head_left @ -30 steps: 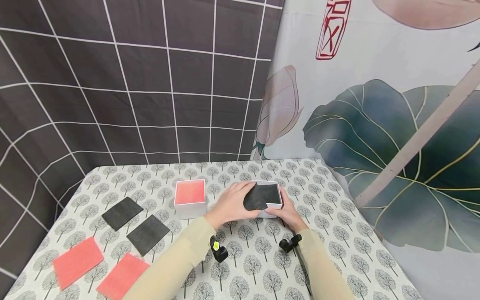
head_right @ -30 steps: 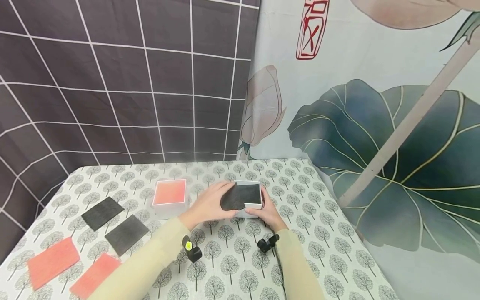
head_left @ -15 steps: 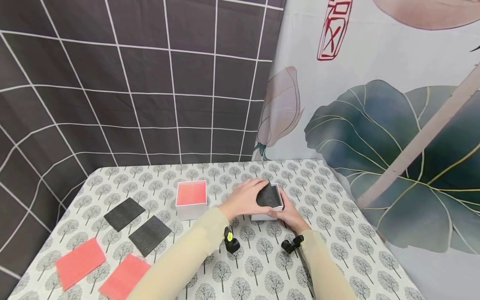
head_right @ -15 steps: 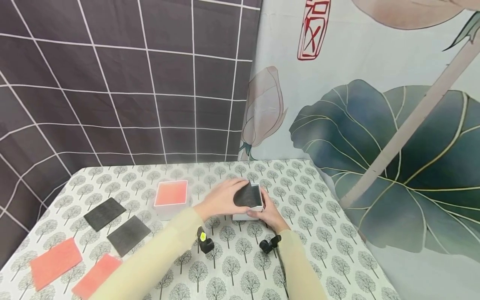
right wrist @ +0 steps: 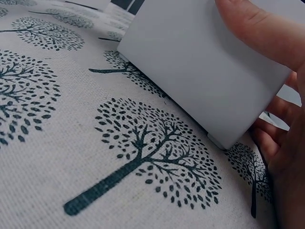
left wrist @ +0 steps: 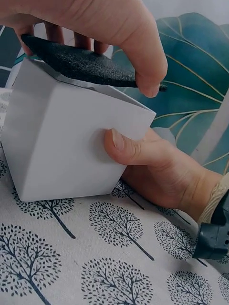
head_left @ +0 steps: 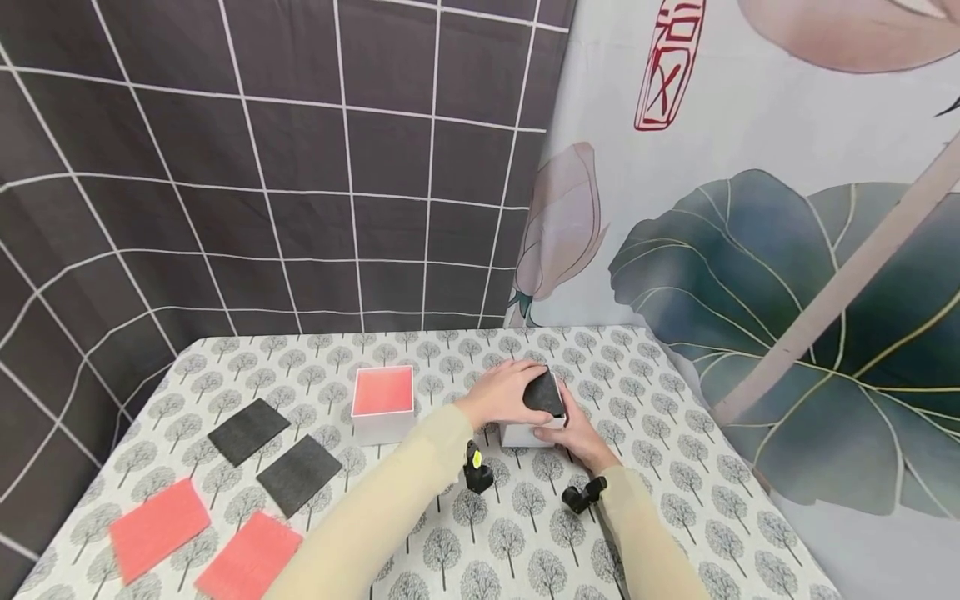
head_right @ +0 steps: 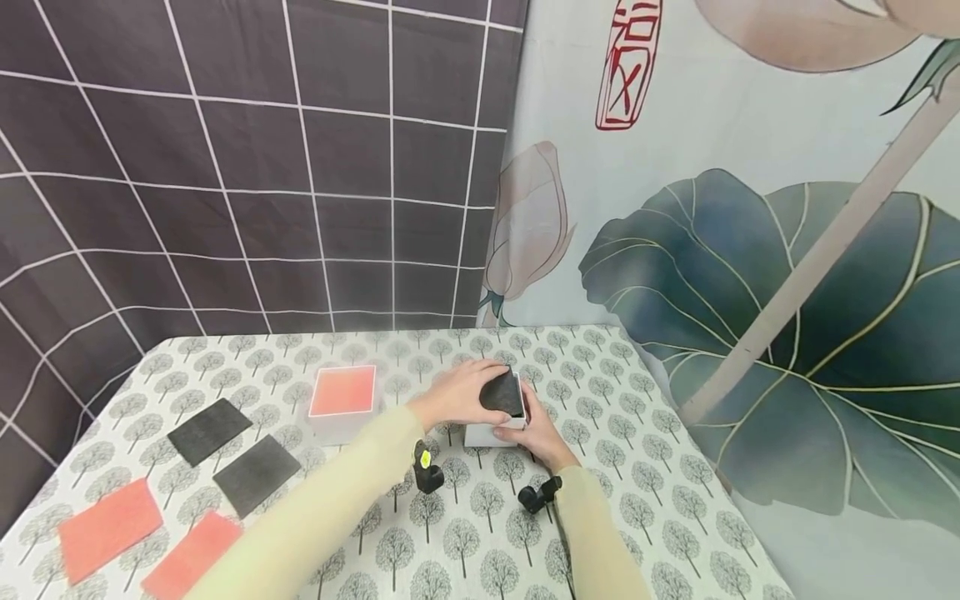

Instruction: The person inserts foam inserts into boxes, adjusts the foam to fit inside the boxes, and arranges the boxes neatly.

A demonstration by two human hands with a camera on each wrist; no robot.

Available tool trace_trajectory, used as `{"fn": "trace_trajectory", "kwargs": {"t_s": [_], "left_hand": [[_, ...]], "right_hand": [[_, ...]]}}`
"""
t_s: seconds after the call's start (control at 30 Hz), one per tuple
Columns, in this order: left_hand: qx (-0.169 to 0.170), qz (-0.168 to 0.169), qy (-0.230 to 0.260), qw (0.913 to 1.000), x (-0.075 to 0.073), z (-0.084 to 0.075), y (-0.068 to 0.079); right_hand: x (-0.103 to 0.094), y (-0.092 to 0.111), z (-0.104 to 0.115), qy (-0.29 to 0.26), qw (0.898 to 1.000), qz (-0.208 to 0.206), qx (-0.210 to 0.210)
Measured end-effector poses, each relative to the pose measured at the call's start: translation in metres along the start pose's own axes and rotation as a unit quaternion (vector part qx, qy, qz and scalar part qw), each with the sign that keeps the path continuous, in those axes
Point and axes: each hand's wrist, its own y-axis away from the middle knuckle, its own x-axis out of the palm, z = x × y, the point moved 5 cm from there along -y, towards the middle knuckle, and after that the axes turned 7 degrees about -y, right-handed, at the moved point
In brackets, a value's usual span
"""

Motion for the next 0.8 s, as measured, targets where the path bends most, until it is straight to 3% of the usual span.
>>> {"fn": "trace_trajectory", "kwargs": {"t_s": [0.33, 0.8], "left_hand": [[0.016, 0.014, -0.004, 0.9998, 0.015, 0.005, -0.009], [0.012, 0.038, 0.015, 0.9991, 0.016, 0.004, -0.015]], "right_hand": [[0.005, 0.004, 0.013, 0.003, 1.000, 0.007, -0.009], [0.008, 0.008, 0.024, 0.007, 1.000, 0.007, -0.013]]}}
